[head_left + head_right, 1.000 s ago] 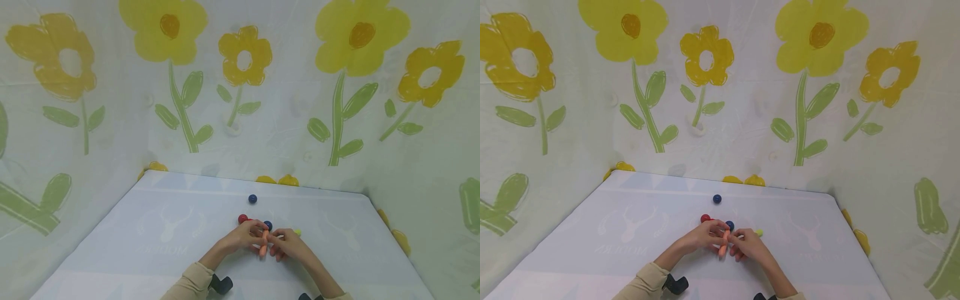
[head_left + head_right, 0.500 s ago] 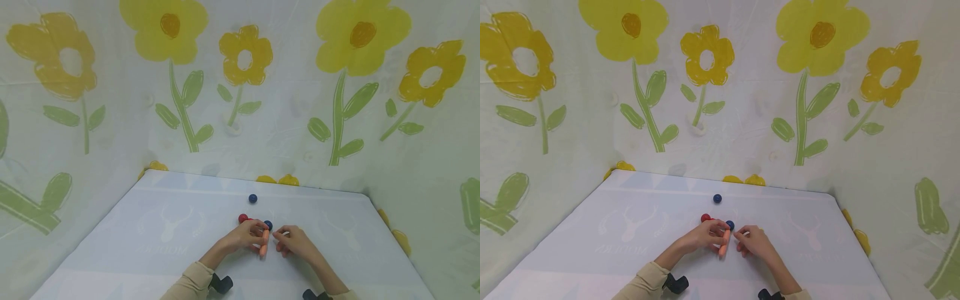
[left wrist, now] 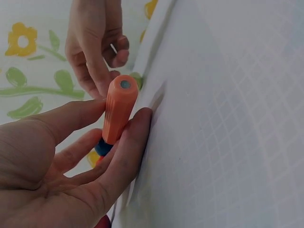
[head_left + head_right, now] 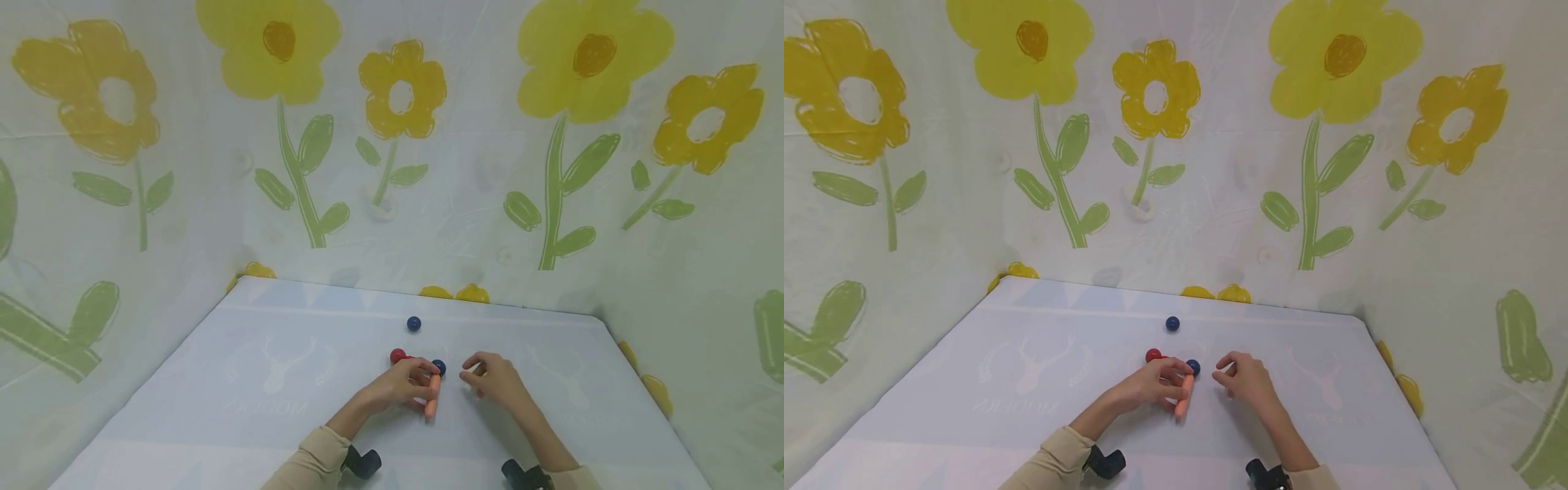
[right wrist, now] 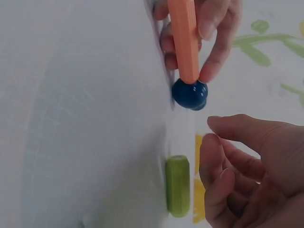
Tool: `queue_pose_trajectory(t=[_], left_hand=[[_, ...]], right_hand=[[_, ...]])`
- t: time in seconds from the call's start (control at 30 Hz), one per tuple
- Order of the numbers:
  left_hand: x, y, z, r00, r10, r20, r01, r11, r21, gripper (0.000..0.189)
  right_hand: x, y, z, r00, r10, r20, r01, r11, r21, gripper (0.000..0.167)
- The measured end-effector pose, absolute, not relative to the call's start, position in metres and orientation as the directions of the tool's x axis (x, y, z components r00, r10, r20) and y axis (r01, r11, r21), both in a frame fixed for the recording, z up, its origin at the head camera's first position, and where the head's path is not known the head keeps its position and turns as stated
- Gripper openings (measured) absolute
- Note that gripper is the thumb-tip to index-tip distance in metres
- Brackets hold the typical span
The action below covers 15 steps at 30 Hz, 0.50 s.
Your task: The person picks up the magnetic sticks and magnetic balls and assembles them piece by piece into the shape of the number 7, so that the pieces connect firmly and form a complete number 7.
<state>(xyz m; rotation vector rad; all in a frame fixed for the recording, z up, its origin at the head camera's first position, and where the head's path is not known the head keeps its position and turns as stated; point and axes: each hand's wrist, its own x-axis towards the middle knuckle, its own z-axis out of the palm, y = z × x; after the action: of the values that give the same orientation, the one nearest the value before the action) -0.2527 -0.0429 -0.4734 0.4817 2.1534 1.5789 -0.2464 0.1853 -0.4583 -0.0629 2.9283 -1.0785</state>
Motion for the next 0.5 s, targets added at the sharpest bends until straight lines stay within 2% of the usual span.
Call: queue_pose_trajectory(t=[0.27,0.5], left_hand=[[-0.254,-0.042,-0.474,-0.853,0.504,-0.136,0.023,0.296,0.955,0.038],[-0.254,-0.041,-0.474,-0.851,0.505,-0.144,0.011,0.29,0.957,0.037]], right_hand=[[-0.247,0.195,-0.453,-0.997,-0.055,0.052,-0.075,0.796,-0.601,0.022],[-0.245,0.201,-0.456,-0.997,-0.057,0.047,-0.074,0.824,-0.561,0.029]])
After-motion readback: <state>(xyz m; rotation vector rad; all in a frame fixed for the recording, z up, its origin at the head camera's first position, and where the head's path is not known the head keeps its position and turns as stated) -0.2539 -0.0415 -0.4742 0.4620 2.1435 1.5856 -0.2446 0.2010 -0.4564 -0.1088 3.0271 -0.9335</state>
